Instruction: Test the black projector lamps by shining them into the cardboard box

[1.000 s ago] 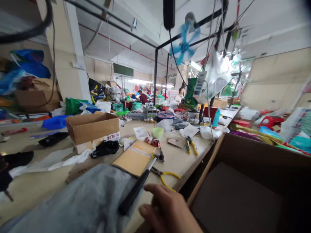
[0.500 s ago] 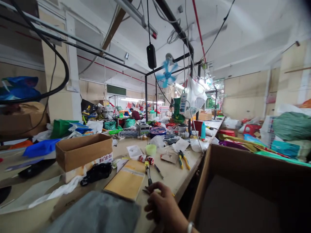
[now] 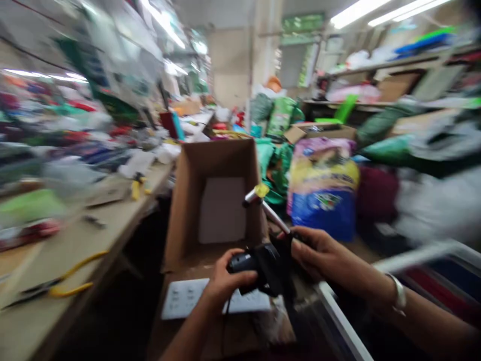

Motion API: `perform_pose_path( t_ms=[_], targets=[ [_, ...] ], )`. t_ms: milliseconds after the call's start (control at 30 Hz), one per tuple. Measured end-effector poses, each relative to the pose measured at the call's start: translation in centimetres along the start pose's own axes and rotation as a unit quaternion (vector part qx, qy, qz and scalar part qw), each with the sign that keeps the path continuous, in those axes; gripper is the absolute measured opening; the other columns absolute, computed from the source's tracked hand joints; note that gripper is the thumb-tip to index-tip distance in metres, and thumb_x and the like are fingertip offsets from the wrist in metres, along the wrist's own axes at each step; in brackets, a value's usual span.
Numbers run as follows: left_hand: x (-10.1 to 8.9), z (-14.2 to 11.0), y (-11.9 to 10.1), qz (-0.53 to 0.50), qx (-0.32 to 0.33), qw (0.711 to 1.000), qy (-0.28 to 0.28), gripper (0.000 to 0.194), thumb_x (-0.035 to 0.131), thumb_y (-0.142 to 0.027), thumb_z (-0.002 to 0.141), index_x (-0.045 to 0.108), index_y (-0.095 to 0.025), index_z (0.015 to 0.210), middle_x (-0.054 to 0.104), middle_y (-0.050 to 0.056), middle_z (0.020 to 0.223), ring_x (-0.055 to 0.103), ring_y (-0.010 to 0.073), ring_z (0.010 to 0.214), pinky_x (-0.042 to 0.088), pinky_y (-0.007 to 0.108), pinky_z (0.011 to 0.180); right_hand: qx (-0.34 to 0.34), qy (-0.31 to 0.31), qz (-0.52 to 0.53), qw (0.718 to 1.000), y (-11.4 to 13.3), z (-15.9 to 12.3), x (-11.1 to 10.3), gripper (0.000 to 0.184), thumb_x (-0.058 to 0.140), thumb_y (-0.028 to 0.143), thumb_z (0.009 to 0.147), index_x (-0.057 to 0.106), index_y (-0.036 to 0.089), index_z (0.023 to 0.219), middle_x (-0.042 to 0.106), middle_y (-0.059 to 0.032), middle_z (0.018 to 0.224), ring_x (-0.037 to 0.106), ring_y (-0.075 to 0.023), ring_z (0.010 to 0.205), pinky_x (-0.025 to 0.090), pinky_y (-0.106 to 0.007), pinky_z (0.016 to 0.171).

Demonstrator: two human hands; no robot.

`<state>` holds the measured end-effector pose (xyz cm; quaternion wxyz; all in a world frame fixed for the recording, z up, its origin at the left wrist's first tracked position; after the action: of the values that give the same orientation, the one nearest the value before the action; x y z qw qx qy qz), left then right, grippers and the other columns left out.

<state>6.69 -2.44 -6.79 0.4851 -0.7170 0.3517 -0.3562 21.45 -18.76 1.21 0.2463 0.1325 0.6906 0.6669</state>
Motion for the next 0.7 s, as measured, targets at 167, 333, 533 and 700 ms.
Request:
perform_pose_path(
  t_ms=[167,333,533,700],
  targets=[
    [8.3,6.5,3.2,0.085,-0.043,0.984,0.148,0.062,0.085,-0.026,0.05,0.055,-0.017,0.104,0.06,-0.002,0.076,0.056,0.0136,0.067,0.046,0.025,0.063,0.018,-0.209,-0.046,0.977,-3.2,-8.7,-8.2,0.027,0.06,0.039,0.084,0.056,0.021,0.102,0.05,0.0041,0.062,0.047,-0.0089,0.051,0.038,-0.02,0.049],
    [14.9,10.1,6.3,0.175,-0.043,0.954,0.238,0.057,0.085,-0.022,0.047,0.058,-0.016,0.097,0.056,-0.004,0.071,0.054,0.0146,0.066,0.043,0.025,0.059,0.099,-0.377,-0.118,0.913,-7.5,-15.4,-9.7,0.029,0.054,0.042,0.085,0.058,0.02,0.102,0.044,0.006,0.051,0.04,-0.0097,0.04,0.033,-0.022,0.038],
    [16.1,13.1,9.8,0.27,-0.064,0.923,0.265,0.046,0.08,-0.01,0.056,0.058,-0.013,0.097,0.058,-0.003,0.075,0.056,0.0157,0.069,0.045,0.03,0.066,0.183,-0.294,-0.211,0.914,-14.6,-18.3,-7.9,0.04,0.047,0.039,0.088,0.059,0.014,0.117,0.052,0.0023,0.057,0.046,-0.0109,0.044,0.04,-0.022,0.04],
    [15.2,14.6,11.6,0.29,-0.079,0.907,0.295,0.031,0.068,-0.016,0.077,0.058,-0.014,0.106,0.063,0.002,0.091,0.061,0.0171,0.079,0.05,0.036,0.075,0.156,-0.255,-0.217,0.929,-16.4,-17.5,-7.8,0.042,0.044,0.033,0.092,0.052,0.019,0.13,0.062,0.0003,0.062,0.058,-0.0138,0.05,0.051,-0.025,0.049]
  ],
)
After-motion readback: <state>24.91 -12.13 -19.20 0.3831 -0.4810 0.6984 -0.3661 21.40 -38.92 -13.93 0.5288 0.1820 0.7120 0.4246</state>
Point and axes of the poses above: each hand's wrist, its own z-axis towards the middle knuckle, its own x-axis out of the palm, y = z × x, the point moved 3 cm from there along z, towards the middle knuckle
